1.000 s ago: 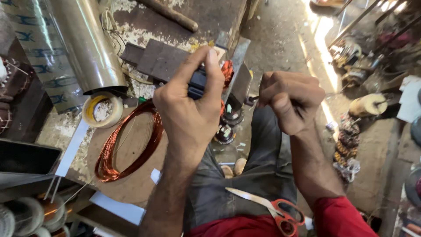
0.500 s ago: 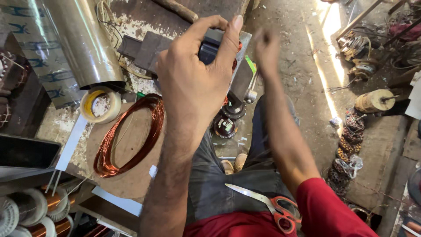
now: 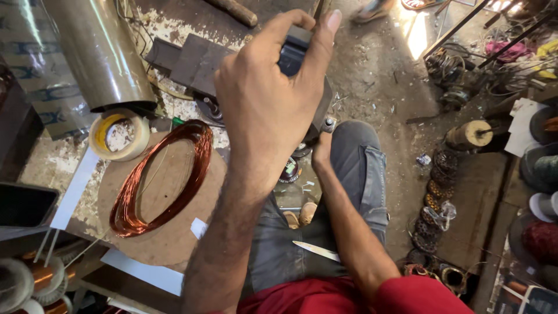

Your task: The person sits on the floor and winds copper wire around a laminated core, using hands to wrap and align the turns. They repeatedly pick up small white insulating pieces and place them between wire layers, then continue winding the wire around the core.

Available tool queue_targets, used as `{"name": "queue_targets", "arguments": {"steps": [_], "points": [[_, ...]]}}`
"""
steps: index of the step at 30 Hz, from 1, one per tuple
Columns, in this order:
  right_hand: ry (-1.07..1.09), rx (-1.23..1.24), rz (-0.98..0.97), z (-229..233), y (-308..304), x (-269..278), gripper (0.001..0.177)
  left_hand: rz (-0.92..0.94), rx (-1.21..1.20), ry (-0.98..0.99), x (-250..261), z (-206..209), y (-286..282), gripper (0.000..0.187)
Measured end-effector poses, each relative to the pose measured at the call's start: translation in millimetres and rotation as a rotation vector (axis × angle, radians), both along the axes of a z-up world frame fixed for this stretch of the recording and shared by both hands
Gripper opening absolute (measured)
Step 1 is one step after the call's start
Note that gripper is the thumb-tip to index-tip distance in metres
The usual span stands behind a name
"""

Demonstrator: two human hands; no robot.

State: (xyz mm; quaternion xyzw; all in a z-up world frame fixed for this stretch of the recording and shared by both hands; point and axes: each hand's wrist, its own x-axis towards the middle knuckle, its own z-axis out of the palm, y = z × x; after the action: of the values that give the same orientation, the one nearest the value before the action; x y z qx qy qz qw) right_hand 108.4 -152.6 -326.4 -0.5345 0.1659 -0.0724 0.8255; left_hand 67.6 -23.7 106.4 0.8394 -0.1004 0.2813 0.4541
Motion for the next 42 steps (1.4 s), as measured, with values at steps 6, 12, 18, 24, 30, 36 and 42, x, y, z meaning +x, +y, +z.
{"name": "queue_targets", "arguments": {"steps": [6, 12, 18, 24, 30, 36, 42], "points": [[-0.112, -0.142, 0.046, 12.6, 0.5, -28.0, 0.069, -0.036, -0.005, -0.067, 3.5, -6.6, 3.1, 0.031], [-0.138, -0.416, 0.120, 48.1, 9.0, -50.6, 0.070, 0.014, 0.027, -0.094, -4.9, -6.9, 10.3, 0.032], [-0.142, -0.724, -0.006, 62.3, 22.8, -56.3, 0.074, 0.060, 0.038, -0.152, -9.2, -1.9, 9.9, 0.036], [-0.015, -0.435, 0.161, 49.7, 23.3, -85.9, 0.059, -0.003, 0.033, 0.080, -11.4, -1.1, 14.0, 0.042], [0.057, -0.478, 0.275, 43.3, -3.4, -46.5, 0.094, -0.085, -0.067, 0.063, -3.1, 3.0, 13.7, 0.057], [-0.058, -0.837, 0.236, 163.4, -60.9, -30.7, 0.048, -0.409, -0.017, 0.302, 3.1, -45.1, 77.5, 0.059], [-0.526, -0.598, 0.113, 310.2, -29.6, -81.7, 0.028, -0.831, -0.450, 0.075, 19.5, -80.5, 107.9, 0.073]]}}
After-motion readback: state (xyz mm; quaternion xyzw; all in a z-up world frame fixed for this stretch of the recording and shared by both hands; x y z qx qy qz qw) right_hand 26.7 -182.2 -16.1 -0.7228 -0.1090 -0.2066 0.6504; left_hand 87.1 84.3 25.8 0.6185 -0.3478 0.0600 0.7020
